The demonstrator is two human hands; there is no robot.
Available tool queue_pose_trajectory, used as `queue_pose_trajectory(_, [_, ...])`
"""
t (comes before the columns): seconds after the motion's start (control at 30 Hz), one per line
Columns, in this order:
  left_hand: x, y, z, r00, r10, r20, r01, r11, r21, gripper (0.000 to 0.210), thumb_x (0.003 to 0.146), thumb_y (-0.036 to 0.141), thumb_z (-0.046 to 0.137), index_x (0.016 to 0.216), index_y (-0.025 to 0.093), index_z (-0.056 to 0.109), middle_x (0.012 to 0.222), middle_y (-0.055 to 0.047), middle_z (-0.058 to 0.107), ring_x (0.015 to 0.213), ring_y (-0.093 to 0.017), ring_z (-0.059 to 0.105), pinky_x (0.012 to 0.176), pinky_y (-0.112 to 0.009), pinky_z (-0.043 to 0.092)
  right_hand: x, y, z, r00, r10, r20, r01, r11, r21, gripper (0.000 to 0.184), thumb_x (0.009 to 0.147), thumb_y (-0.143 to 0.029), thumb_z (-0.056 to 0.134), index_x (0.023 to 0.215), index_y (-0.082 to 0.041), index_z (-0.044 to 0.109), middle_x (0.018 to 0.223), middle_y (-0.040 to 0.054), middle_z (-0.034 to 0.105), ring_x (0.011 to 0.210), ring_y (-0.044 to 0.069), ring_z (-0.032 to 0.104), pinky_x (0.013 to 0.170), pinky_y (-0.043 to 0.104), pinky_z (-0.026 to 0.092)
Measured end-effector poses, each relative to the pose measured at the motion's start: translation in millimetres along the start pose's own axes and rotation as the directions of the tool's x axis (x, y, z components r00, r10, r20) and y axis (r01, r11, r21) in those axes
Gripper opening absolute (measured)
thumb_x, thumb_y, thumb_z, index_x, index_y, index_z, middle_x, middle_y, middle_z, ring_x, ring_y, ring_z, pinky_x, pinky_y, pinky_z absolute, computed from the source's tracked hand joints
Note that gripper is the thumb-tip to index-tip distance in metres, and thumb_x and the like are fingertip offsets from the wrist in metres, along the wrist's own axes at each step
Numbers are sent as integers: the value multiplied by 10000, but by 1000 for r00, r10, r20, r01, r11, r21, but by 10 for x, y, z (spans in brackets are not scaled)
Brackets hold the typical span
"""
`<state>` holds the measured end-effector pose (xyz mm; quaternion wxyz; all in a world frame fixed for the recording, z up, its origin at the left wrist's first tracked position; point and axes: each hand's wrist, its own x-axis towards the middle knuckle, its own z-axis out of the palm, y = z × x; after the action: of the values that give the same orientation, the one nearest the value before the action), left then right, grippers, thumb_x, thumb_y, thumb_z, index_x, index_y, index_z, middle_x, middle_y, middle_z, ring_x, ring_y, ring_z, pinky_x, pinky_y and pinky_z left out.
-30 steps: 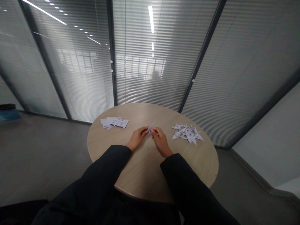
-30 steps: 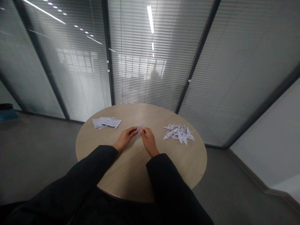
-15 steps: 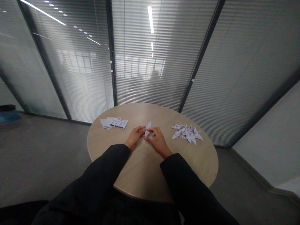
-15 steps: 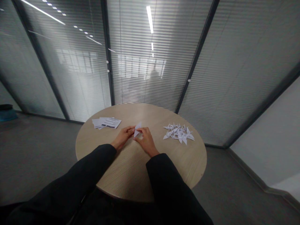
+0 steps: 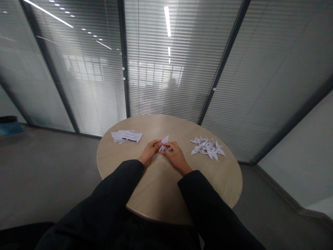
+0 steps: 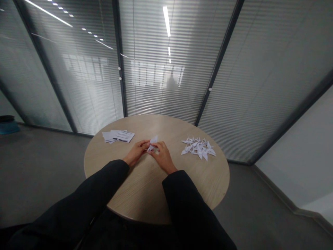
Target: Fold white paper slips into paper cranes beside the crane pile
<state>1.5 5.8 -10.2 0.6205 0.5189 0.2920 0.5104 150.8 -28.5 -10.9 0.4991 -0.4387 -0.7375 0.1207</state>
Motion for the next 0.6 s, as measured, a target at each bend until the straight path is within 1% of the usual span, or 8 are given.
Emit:
queue_pose_trajectory(0.3, [-13, 14, 15, 1000, 3, 29, -1, 999, -44, 451, 586, 391, 782, 935, 121, 684, 888, -77, 692, 767, -155, 603, 723, -269, 453, 9, 28, -9, 1000, 16, -11, -16, 1000, -15, 261, 721, -264, 713, 971, -211, 659, 976, 64, 607, 880, 186, 584, 721, 314, 498])
queue_pose_trajectory(0.43, [-19, 24, 18, 999, 6, 33, -5, 999, -39, 439, 595, 375, 778, 941, 122, 684, 883, -74, 693, 771, -158, 606, 726, -275, 459, 7, 6, -7, 1000, 20, -13, -21, 1000, -20, 283, 705, -271, 728, 970, -209, 653, 979, 67, 599, 883, 193, 585, 720, 319, 502])
queue_pose_trajectory(0.6, [-34, 44, 24, 999, 7, 31, -6, 999, -52, 412, 610, 350, 774, 942, 124, 683, 885, -71, 698, 772, -156, 614, 726, -268, 465, 6, -8, -10, 1000, 30, -8, -30, 1000, 0, 275, 722, -295, 710, 977, -212, 646, 993, 73, 591, 889, 197, 589, 740, 332, 505])
